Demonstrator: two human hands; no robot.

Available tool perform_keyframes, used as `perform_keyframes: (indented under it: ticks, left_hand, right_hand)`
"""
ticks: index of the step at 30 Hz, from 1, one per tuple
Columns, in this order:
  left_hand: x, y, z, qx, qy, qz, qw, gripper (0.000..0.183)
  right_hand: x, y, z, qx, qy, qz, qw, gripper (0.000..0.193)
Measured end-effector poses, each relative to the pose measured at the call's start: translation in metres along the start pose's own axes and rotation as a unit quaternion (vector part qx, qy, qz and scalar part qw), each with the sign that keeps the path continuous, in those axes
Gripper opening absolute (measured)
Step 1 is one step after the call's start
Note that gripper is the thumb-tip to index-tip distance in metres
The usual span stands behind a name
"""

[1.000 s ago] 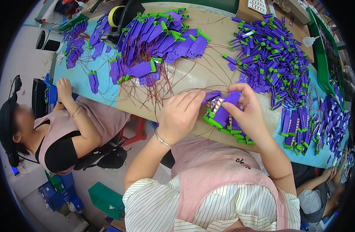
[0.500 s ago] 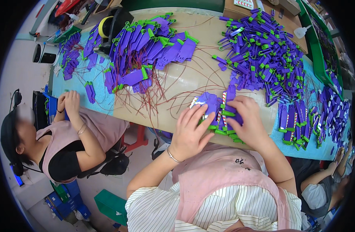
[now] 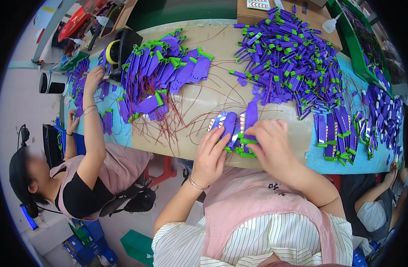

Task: The person assembles plastic toy pieces by hand, snapping components together and placing the assembled parts onto the table.

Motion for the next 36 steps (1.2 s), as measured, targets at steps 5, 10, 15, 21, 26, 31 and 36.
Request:
perform_keyframes:
  ticks: [5, 10, 15, 21, 26, 31, 36]
  left_hand:
    - [0.003, -0.013, 0.003, -0.004, 0.024, 0.002, 1.0, 0.043]
    - [0.017, -0.015, -0.002, 0.013, -0.038, -0.009, 0.999, 0.035]
    - [0.061, -0.041, 0.018, -0.01, -0.041, 0.098, 0.994, 0.034]
    - [0.13, -0.071, 0.093, -0.267, -0.036, 0.237, 0.933, 0.046]
    - [0.134, -0.072, 0.115, -0.321, -0.107, 0.239, 0.91, 0.054]
    - [0.119, -0.064, 0.102, -0.319, -0.125, 0.219, 0.913, 0.051]
    - [0.102, -0.059, 0.085, -0.335, -0.132, 0.206, 0.91, 0.047]
  right_hand:
    - [0.007, 0.02, 0.029, -0.096, -0.023, -0.019, 0.995, 0.026]
    - [0.035, 0.034, -0.032, 0.047, -0.112, -0.033, 0.992, 0.024]
    - [0.105, 0.121, -0.146, 0.365, 0.031, 0.16, 0.917, 0.021]
    - [0.167, 0.25, -0.189, 0.49, 0.125, 0.334, 0.795, 0.024]
    - [0.197, 0.25, -0.163, 0.434, 0.081, 0.363, 0.82, 0.045]
    - [0.184, 0.228, -0.151, 0.389, 0.091, 0.362, 0.842, 0.051]
    - [0.162, 0.207, -0.132, 0.33, 0.079, 0.362, 0.868, 0.054]
Point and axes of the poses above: each hand's wrist, its own y-axis away from the middle knuckle, its own z-axis out of the palm, x = y × z, the point moved 6 cm from there along -y, towards the middle knuckle, and after that the axes turned 1 degree about -y, right-handed, at the moved point
